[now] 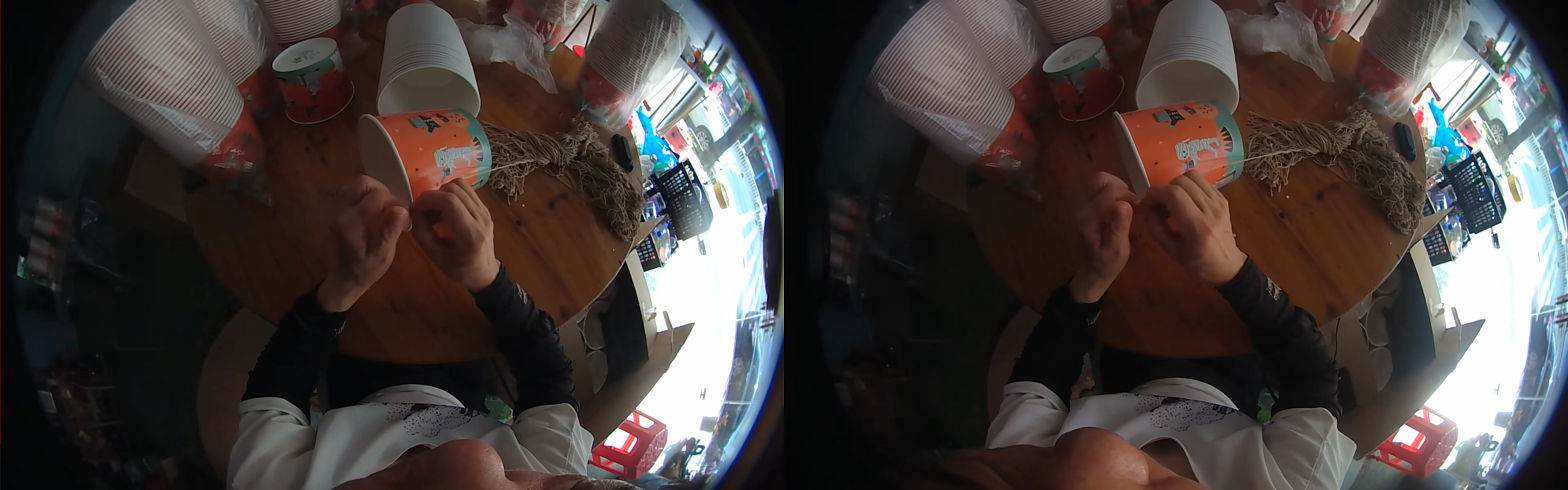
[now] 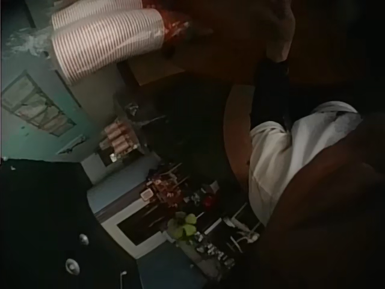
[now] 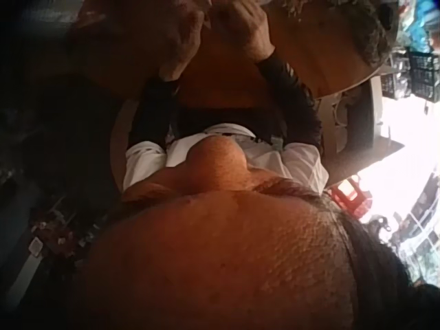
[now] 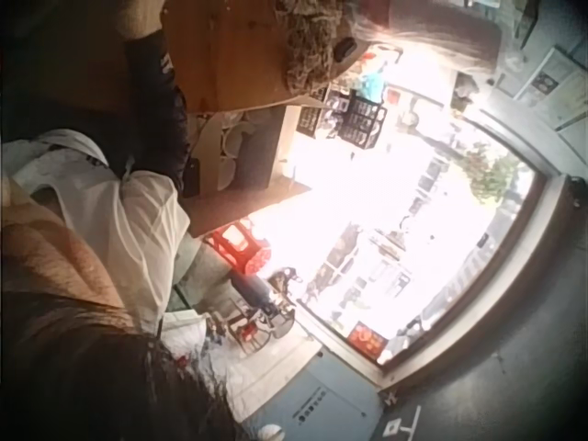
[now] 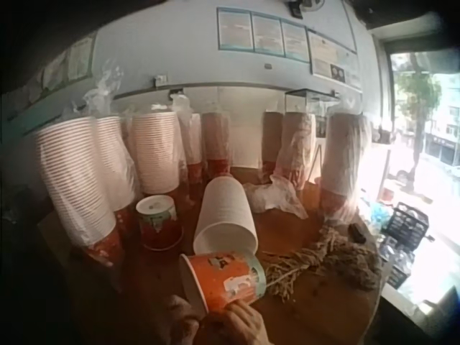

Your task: The person removes the plastic wrap from a stack of paper buckets and attaches a string handle onto a paper bucket by threading and tying a cord through its holes.

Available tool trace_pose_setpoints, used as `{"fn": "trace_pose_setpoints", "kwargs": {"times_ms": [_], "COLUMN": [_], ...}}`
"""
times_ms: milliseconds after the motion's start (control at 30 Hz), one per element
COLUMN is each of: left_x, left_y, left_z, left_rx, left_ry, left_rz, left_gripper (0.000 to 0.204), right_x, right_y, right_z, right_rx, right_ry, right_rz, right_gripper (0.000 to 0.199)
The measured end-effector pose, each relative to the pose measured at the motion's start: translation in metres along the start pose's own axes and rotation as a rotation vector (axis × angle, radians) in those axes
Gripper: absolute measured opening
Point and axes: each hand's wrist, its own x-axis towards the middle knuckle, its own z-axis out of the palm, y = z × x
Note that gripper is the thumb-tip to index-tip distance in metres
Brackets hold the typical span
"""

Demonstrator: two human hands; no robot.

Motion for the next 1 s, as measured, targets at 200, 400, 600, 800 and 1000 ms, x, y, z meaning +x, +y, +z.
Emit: {"fn": "trace_pose_setpoints", "kwargs": {"times_ms": [200,400,600,800,1000], "left_x": [-0.001,0.002,0.003,-0.004,-0.004], "left_y": [0.010,0.013,0.014,-0.002,-0.015], "left_z": [0.008,0.008,0.009,0.019,0.027], "left_rx": [0.108,0.015,0.085,-0.215,-0.120], "left_ry": [0.036,0.034,0.032,0.030,-0.179], "left_rz": [-0.017,-0.035,0.007,-0.393,-0.342], "left_gripper": [0.017,0.009,0.006,0.014,0.011], "right_x": [0.000,-0.005,-0.006,-0.005,-0.013], "right_y": [-0.006,0.001,0.007,0.025,0.037], "right_z": [-0.004,-0.012,-0.005,-0.002,0.012], "right_rx": [0.066,0.325,0.585,0.658,0.673], "right_ry": [-0.045,-0.116,-0.086,0.102,0.219], "right_rz": [0.018,0.398,0.559,0.624,0.634], "right_gripper": [0.023,0.016,0.011,0.006,0.006]}}
